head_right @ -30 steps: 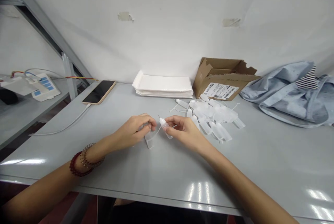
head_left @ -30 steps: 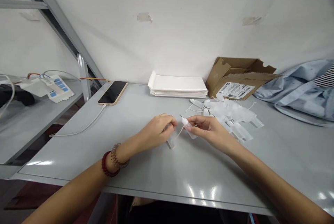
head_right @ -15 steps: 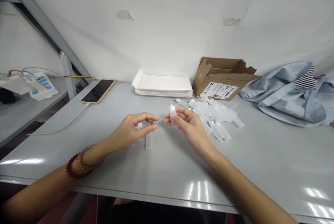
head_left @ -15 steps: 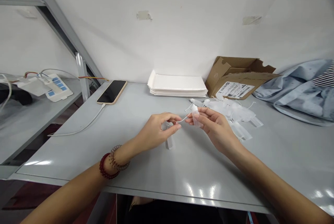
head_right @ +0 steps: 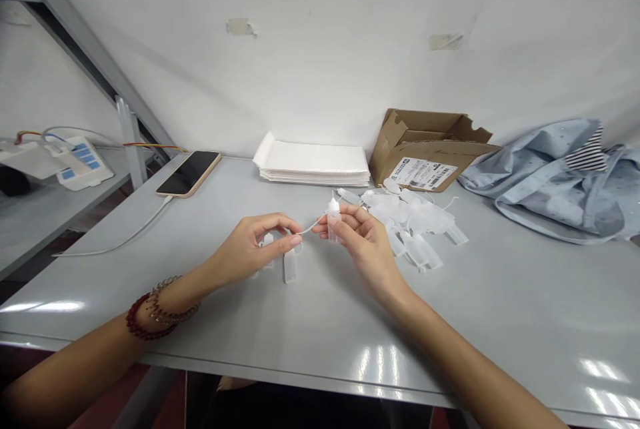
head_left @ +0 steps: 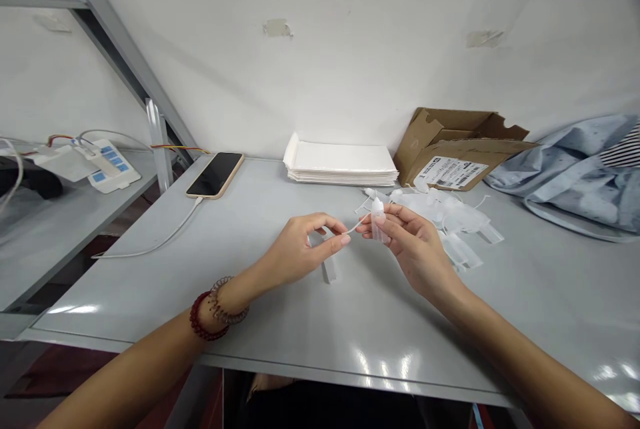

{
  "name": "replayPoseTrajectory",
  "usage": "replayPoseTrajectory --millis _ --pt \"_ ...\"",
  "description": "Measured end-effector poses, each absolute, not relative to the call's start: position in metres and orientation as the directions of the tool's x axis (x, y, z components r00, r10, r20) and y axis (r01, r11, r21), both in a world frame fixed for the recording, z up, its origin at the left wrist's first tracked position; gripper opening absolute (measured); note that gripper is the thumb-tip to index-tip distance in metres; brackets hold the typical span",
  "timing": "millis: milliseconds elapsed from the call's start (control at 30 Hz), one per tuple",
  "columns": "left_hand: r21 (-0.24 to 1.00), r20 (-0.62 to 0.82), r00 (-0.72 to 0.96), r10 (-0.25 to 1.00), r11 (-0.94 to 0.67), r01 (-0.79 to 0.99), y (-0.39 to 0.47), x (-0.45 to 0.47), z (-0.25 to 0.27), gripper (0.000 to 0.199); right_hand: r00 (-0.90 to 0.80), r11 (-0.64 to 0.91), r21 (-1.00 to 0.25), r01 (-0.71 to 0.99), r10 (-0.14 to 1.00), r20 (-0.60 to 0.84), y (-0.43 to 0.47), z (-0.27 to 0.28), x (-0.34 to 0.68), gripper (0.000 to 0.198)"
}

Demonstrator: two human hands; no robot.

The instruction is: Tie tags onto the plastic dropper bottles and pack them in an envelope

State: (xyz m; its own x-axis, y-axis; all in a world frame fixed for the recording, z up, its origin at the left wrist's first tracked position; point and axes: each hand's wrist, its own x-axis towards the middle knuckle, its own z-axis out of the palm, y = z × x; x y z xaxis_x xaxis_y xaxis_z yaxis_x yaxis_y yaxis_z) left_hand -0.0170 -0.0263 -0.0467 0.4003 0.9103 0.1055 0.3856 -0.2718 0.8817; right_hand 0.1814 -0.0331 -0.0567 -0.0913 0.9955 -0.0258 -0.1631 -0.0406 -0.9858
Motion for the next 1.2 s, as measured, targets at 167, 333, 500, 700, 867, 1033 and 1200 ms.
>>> replayPoseTrajectory --millis 167,333,500,700,867,1033,1200 --pt "0.890 0.088 0.370 0.925 -0.240 0.389 -0.026 -0.016 -0.049 0.016 -0.096 0.002 -0.990 -0.140 0.995 0.016 -0.035 -0.059 0.181 0.022" --pt "0.942 0.120 0.257 0.959 -0.192 0.275 -0.023 -0.017 -0.050 0.015 -0.152 -0.001 -0.999 -0.045 0.988 0.006 -0.037 -0.059 0.181 0.018" --pt "0.988 0.071 0.115 0.991 -0.085 0.125 -0.020 -0.020 -0.048 0.020 -0.282 0.052 -0.990 0.135 0.959 0.012 -0.042 -0.057 0.178 0.019" --pt "0.983 0.073 0.187 0.980 -0.102 0.152 -0.022 -0.020 -0.047 0.016 -0.322 0.123 -0.955 0.270 0.946 0.031 -0.044 -0.058 0.176 0.027" --pt "0.973 0.104 0.225 0.969 -0.146 0.179 -0.023 -0.021 -0.047 0.016 -0.316 0.131 -0.948 0.290 0.948 0.034 -0.044 -0.057 0.177 0.026" --pt "0.970 0.097 0.224 0.970 -0.143 0.197 -0.023 -0.020 -0.046 0.018 -0.327 0.133 -0.953 0.273 0.944 0.038 -0.046 -0.057 0.177 0.028" --pt "0.963 0.092 0.218 0.971 -0.143 0.228 -0.024 -0.020 -0.046 0.018 -0.329 0.127 -0.954 0.272 0.944 0.032 -0.047 -0.056 0.176 0.027"
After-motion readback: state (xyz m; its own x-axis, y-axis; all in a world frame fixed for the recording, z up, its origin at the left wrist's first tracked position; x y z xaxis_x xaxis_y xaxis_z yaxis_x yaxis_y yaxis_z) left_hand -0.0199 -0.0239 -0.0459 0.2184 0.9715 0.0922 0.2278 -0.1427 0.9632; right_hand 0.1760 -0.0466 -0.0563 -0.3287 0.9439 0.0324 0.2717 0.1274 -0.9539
